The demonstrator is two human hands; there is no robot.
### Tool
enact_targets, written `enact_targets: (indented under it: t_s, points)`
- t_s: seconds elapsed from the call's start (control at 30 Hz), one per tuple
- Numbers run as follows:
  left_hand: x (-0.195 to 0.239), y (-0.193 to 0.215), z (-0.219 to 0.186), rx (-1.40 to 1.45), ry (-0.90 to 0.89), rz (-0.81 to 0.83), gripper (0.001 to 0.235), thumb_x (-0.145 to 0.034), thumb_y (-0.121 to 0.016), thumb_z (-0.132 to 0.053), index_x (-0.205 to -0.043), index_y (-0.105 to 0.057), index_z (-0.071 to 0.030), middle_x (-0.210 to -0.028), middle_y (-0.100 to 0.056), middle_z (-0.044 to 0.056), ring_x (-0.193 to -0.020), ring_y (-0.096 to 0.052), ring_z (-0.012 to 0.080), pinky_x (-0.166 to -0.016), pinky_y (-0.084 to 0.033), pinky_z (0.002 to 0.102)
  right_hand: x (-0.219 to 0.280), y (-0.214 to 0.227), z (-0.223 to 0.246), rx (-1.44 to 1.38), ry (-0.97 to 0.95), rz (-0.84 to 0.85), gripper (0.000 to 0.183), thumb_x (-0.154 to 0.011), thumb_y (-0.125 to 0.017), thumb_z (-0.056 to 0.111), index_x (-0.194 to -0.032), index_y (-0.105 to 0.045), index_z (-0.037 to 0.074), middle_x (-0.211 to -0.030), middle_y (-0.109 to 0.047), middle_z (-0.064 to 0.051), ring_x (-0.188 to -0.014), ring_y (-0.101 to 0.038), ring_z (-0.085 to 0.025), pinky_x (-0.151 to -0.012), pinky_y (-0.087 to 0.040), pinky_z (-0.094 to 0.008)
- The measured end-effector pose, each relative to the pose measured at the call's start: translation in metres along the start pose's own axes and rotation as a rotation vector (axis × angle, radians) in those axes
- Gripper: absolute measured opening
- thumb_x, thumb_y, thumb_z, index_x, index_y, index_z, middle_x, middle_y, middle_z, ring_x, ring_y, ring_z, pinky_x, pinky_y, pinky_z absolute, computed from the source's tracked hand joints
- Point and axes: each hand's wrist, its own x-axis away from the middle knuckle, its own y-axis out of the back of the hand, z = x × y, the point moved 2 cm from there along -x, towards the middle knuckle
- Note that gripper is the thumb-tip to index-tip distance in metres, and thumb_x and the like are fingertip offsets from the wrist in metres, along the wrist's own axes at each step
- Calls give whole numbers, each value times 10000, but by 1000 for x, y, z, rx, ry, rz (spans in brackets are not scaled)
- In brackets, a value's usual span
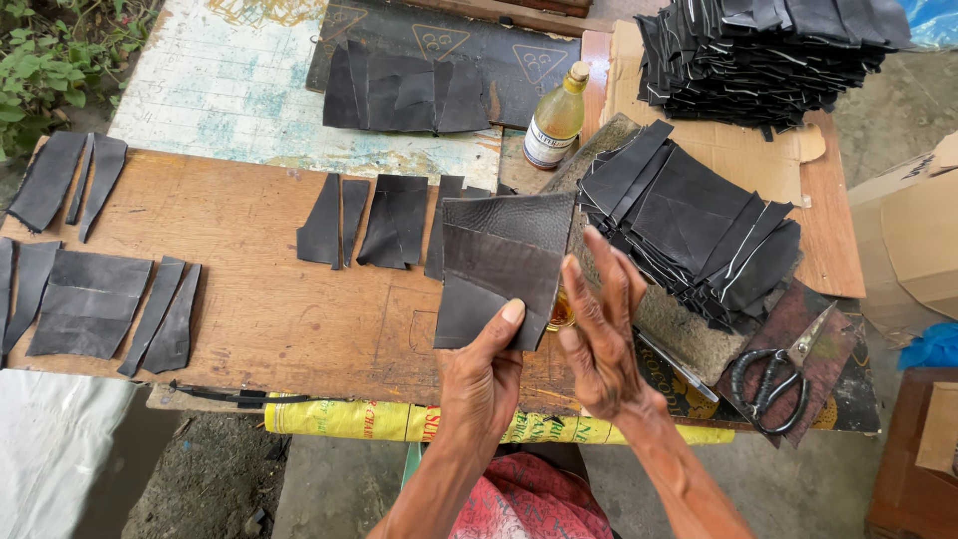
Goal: The person sorts and organizes black leather pieces on a wooden workbench. They pick up individual pieces, turn them over to inspect the texture, and place them into separate piles based on their shape and size.
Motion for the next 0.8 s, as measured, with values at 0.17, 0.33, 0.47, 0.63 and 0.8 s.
enact_targets:
  t_s: [0.17, 0.33, 0.47, 0.63, 0.8]
  points:
    - [0, 11, -1, -93, 97, 34, 417, -814, -749, 81, -1202, -611, 18, -1094, -704, 132, -987, -713, 221, -877, -621, 323, -13, 11, -15, 110, 66, -55, 542, -1137, -301, 413, -1644, -284, 224, -1727, -244, -145, -1568, -278, -293, -1259, -195, -455]
    - [-9, 21, -38, -541, 282, 145, 557, -708, -783, 57, -1238, -619, 6, -1051, -742, 159, -967, -764, 230, -809, -688, 341, -42, 73, -31, -203, -227, -166, 603, -1083, -526, 334, -1612, -368, 90, -1516, -459, -153, -1436, -465, -232, -1162, -413, -433]
    - [-22, 12, -61, -1110, 365, 523, 709, -756, -786, -9, -1431, -576, -67, -1058, -749, 174, -855, -711, 244, -700, -627, 363, -61, 91, -25, -418, -341, 259, 837, -919, -650, 322, -1636, -309, 55, -1235, -706, -121, -1245, -621, -251, -1095, -429, -466]
    - [-37, 1, -62, -1368, 437, 781, 765, -783, -799, -108, -1485, -495, -108, -1300, -695, 71, -1055, -708, 181, -939, -611, 327, -70, 58, -11, -395, -458, 763, 998, -755, -775, 95, -1617, -272, 123, -910, -740, -82, -912, -658, -200, -929, -494, -371]
    - [-58, 23, -128, -724, 540, 940, 1126, -725, -931, -351, -1607, -308, -33, -1403, -645, 196, -1275, -644, 286, -1110, -511, 425, -62, 19, -4, -892, -693, 533, 958, -749, -733, -83, -1590, -314, 104, -900, -708, -67, -847, -648, -130, -796, -543, -274]
